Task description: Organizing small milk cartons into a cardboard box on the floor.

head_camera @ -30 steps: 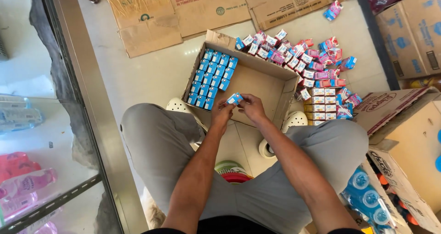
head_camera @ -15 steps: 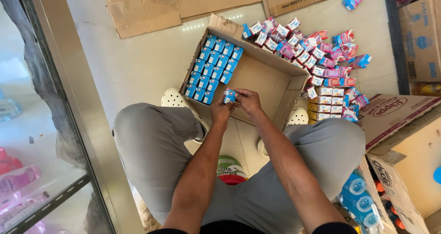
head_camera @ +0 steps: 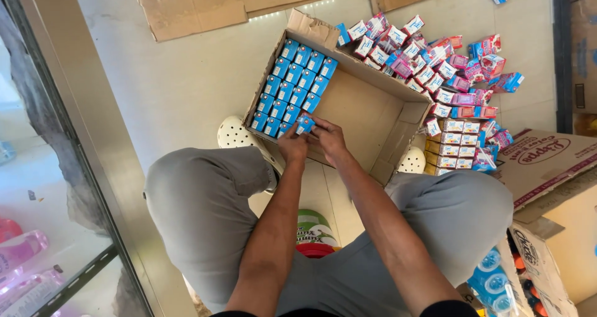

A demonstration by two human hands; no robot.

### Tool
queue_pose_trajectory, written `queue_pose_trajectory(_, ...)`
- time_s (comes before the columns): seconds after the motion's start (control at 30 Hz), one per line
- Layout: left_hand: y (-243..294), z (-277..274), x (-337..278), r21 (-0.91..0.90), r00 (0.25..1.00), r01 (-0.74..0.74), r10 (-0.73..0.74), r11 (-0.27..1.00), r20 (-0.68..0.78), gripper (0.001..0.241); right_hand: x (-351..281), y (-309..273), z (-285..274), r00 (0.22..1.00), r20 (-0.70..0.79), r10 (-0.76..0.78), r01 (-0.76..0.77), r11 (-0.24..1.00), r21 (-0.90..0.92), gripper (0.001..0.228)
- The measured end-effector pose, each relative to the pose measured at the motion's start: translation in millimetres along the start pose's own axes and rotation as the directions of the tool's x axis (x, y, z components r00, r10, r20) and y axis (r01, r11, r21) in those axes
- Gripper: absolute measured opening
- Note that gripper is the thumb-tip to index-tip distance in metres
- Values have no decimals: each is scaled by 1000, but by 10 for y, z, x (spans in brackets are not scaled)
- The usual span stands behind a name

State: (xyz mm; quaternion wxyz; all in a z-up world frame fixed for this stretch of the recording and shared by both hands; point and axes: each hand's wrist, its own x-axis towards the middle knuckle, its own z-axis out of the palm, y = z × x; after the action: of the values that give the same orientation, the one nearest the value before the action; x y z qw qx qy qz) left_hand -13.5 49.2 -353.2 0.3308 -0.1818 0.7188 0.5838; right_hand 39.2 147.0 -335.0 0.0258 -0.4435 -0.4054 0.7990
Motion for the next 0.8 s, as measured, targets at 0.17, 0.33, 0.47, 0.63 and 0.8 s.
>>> queue_pose_trajectory(0.17,-180,30,205,58,997,-58,61,997,-49,44,-8,-90,102,999,-3,51,-51,999,-19,45)
queue_pose_trajectory(0.33,-96,55,136,78,978,-205,208,976,-33,41,78,-64,110,996,0,86,-86,996,10,50)
queue_pose_trajectory(0.47,-149,102,216,65,984,-176,178,982,-32,39,160,-87,124,988,-43,150,-150,989,8,54)
queue_pose_trajectory(0.63,-151,67,178,38,998,-57,55,998,43,41,286,59,3,990,-8,140,-140,990,13,59)
queue_pose_trajectory(0.8,-139,99,201,192,987,-112,86,975,137,40,366,54,15,986,-87,141,-145,989,-41,52)
